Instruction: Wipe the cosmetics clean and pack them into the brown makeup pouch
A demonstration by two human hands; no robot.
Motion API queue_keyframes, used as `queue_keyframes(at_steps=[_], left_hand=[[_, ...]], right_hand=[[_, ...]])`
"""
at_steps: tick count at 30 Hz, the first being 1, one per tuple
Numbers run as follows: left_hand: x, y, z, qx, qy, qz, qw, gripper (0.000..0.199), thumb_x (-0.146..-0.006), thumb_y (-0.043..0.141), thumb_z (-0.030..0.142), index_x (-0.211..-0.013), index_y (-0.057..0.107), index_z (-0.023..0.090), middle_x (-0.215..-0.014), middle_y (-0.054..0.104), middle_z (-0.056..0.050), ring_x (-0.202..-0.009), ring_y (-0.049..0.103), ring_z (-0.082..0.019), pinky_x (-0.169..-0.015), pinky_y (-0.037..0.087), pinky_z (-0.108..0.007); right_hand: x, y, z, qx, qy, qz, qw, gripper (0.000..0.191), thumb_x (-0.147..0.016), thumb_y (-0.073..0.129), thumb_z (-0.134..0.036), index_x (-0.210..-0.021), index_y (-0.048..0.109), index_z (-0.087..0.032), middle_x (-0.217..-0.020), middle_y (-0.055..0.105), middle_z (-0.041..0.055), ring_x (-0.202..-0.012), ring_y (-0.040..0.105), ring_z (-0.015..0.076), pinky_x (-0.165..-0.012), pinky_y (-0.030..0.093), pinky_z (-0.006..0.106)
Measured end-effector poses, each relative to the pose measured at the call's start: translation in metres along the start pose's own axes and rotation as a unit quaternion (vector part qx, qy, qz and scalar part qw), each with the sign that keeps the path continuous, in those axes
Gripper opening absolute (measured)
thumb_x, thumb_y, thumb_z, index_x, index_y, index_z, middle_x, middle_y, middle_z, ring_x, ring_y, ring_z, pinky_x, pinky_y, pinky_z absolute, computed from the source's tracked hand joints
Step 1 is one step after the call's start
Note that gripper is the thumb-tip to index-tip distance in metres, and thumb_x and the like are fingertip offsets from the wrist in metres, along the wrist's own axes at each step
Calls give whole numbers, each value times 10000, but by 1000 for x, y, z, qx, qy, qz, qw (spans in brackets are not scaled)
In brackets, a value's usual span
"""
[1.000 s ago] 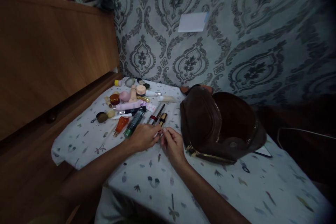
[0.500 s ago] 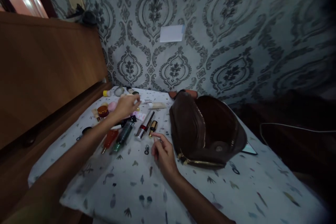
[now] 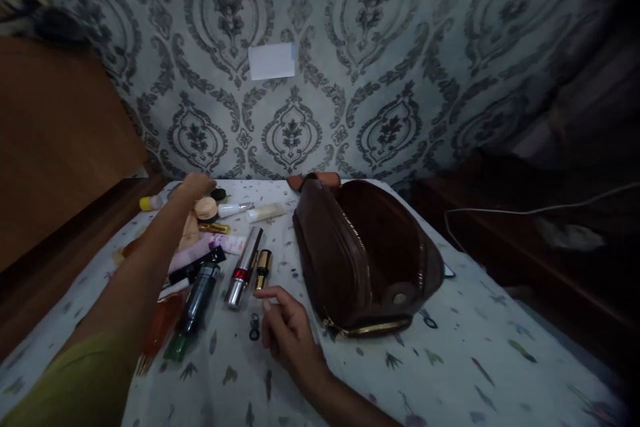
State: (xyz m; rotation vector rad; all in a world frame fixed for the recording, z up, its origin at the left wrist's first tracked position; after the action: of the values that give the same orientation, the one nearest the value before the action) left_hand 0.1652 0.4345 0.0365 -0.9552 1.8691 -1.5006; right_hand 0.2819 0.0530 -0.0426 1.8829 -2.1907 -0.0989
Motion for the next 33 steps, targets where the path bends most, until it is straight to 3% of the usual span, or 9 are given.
queue_keyframes(at_steps=[4, 8, 12, 17, 21, 24, 26, 29, 33], left_hand=[[-19, 8, 2, -52, 7, -45, 998, 376, -950, 620, 363, -1270, 588, 168, -1272, 619, -107, -1084, 640, -240, -902, 563, -458], [-17, 2, 6, -68, 7, -35, 997, 342, -949, 620, 358, -1224, 614, 155, -1225, 644, -95, -1056, 651, -235, -901, 558, -445], [6, -23, 6, -57, -20, 28, 998, 214, -930, 566, 252, -1056, 685, 127, -1008, 727, -133, -990, 680, -317, -830, 512, -387], [48, -67, 14, -18, -57, 111, 992, 267, -947, 448, 256, -1089, 646, 148, -1095, 714, -133, -1013, 648, -325, -774, 463, -330], [104, -78, 56, 33, -15, 105, 994, 295, -886, 585, 357, -1102, 652, 168, -1040, 720, -58, -954, 646, -248, -778, 457, -289], [165, -71, 114, 156, 90, 70, 981, 277, -839, 645, 365, -1045, 673, 183, -999, 715, -60, -926, 650, -245, -796, 474, -304], [205, -66, 155, 181, 133, 49, 973, 217, -835, 648, 320, -1008, 673, 192, -994, 709, -82, -952, 652, -277, -829, 471, -345], [247, -60, 192, 183, 106, 49, 976, 227, -840, 620, 206, -1062, 665, 203, -1047, 683, -119, -914, 661, -294, -798, 476, -370], [270, -57, 201, 255, 111, 90, 956, 281, -876, 630, 255, -1155, 643, 221, -1085, 660, -110, -969, 648, -282, -842, 480, -374]], right_hand=[[-1, -2, -1, -2, 1, -6, 1000, 581, -836, 527, -687, -1054, 600, -153, -492, 463, -86, -419, 334, 71, -433, 266, 195], [0, -2, -5, -2, -13, -14, 1000, 575, -850, 520, -682, -1036, 623, -148, -515, 473, -74, -434, 358, 71, -451, 287, 194], [1, -2, -6, -7, -27, -13, 1000, 542, -864, 520, -647, -1021, 642, -144, -511, 474, -73, -427, 356, 68, -448, 292, 190], [-2, -4, -3, -18, -46, -15, 999, 445, -877, 538, -569, -996, 648, -155, -491, 465, -85, -417, 361, 65, -434, 304, 180], [-3, -6, -8, -71, -67, -10, 995, 408, -830, 634, -549, -1011, 627, -184, -611, 568, -51, -465, 487, 76, -457, 373, 190], [-3, -6, -17, -138, -91, 15, 986, 529, -726, 772, -526, -1127, 611, -221, -978, 683, 53, -800, 689, 160, -641, 532, 248], [-2, -3, -21, -171, -97, 18, 980, 637, -689, 813, -517, -1219, 589, -243, -1161, 663, 86, -999, 686, 204, -785, 572, 302], [1, 3, -22, -196, -89, 14, 976, 598, -686, 819, -514, -1176, 622, -233, -1107, 689, 64, -980, 683, 200, -812, 591, 331], [6, -2, -18, -236, -70, 15, 969, 472, -649, 867, -438, -1013, 677, -205, -942, 733, 30, -827, 710, 180, -736, 611, 317]])
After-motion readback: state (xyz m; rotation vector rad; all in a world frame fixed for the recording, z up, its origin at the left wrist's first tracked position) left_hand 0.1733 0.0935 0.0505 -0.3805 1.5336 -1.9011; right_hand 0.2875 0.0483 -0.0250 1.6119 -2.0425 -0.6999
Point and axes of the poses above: each hand's wrist, its own x-axis away from the middle knuckle, its own y-axis out of the palm, z = x × y, the point moved 5 cm from there along -x, towards the middle knuckle
